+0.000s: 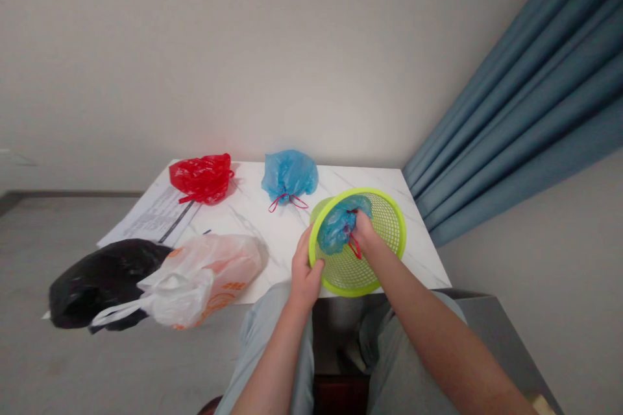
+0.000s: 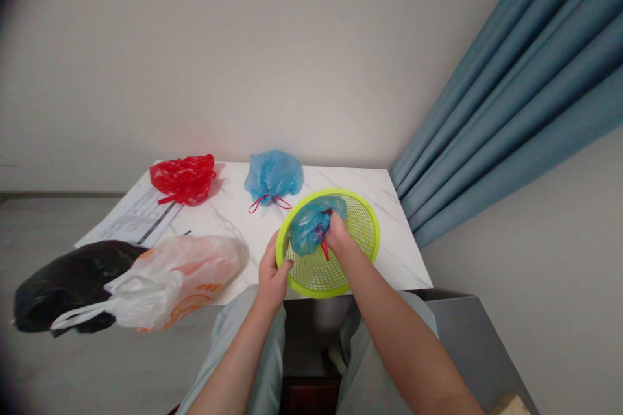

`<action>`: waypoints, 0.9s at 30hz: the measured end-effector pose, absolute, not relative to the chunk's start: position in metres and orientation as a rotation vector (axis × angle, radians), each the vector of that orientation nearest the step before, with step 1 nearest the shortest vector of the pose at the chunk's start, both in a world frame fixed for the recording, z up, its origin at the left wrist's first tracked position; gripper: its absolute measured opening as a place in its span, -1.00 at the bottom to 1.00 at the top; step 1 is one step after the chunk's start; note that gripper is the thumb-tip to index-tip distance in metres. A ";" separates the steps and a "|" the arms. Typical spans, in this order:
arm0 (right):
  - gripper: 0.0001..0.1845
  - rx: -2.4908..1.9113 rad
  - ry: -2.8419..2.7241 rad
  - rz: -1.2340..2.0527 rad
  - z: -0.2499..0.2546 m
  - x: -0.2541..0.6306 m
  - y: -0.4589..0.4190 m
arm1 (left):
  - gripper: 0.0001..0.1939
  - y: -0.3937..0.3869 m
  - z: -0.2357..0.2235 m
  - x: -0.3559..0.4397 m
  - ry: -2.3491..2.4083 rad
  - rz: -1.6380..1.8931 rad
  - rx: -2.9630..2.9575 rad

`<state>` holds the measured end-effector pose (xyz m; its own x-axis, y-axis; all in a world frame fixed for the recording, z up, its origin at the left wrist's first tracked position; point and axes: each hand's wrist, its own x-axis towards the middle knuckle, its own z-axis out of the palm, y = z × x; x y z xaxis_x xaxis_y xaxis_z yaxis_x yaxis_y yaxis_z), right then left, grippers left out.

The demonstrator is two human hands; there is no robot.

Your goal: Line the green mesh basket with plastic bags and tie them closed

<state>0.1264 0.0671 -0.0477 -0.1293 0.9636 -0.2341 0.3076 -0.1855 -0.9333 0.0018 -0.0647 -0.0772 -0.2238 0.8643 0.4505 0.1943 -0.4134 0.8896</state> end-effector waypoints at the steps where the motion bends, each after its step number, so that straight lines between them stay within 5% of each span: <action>1: -0.32 -1.541 -1.412 1.360 -0.047 0.126 0.066 | -0.43 -0.065 -0.077 0.001 1.265 1.682 1.524; 27: -0.54 -1.415 -1.665 1.495 -0.050 0.109 0.038 | -0.34 -0.064 -0.065 -0.004 1.167 1.556 1.530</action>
<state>0.1094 0.0376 -0.0500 -0.3433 0.8998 -0.2692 0.3643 -0.1366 -0.9212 -0.0041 -0.0636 -0.0646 -0.1032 0.9096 0.4024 0.1312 -0.3886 0.9120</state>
